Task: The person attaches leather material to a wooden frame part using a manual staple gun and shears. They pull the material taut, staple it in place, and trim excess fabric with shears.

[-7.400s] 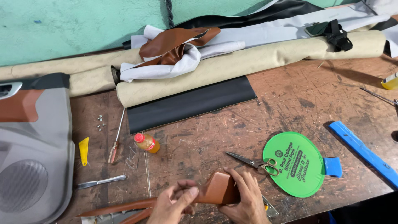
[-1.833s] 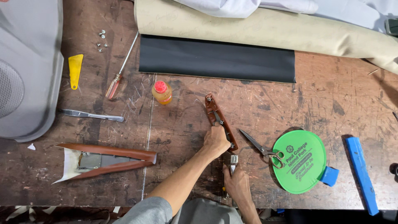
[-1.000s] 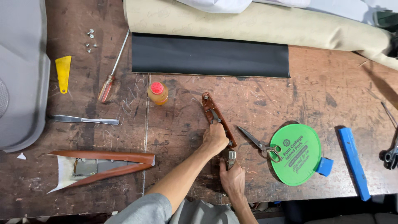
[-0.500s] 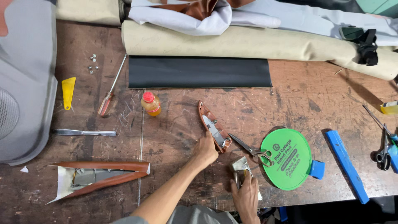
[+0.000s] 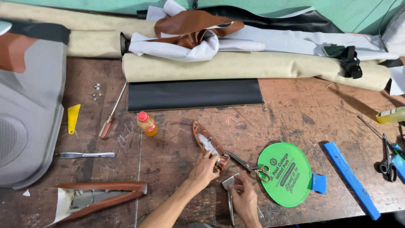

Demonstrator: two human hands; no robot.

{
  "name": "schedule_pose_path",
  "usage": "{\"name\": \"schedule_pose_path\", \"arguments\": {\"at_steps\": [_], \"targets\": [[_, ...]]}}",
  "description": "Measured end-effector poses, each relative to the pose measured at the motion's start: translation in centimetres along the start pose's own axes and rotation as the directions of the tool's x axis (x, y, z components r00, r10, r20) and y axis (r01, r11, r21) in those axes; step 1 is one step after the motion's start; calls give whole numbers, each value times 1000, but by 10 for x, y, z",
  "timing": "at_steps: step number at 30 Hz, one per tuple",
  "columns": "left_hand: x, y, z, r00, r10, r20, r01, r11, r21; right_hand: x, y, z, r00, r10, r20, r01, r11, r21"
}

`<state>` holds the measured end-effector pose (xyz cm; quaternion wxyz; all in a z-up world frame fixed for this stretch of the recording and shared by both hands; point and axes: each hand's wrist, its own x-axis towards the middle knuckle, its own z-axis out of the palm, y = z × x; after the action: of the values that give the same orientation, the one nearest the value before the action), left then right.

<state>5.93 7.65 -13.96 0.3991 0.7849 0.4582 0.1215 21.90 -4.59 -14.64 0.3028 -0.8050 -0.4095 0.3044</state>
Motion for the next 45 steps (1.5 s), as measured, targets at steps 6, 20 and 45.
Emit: {"name": "schedule_pose_path", "arguments": {"at_steps": [6,20,45], "targets": [[-32,12,-62,981,1,196,50,965,-257,21,-54,-15,883,85,462,-423,569,705],[-83,42,-93,976,70,207,-86,994,71,31,-66,20,658,176,732,-733,375,568],[-66,37,-66,939,-306,154,338,902,-270,17,-82,33,809,249,532,-583,455,673]]}}
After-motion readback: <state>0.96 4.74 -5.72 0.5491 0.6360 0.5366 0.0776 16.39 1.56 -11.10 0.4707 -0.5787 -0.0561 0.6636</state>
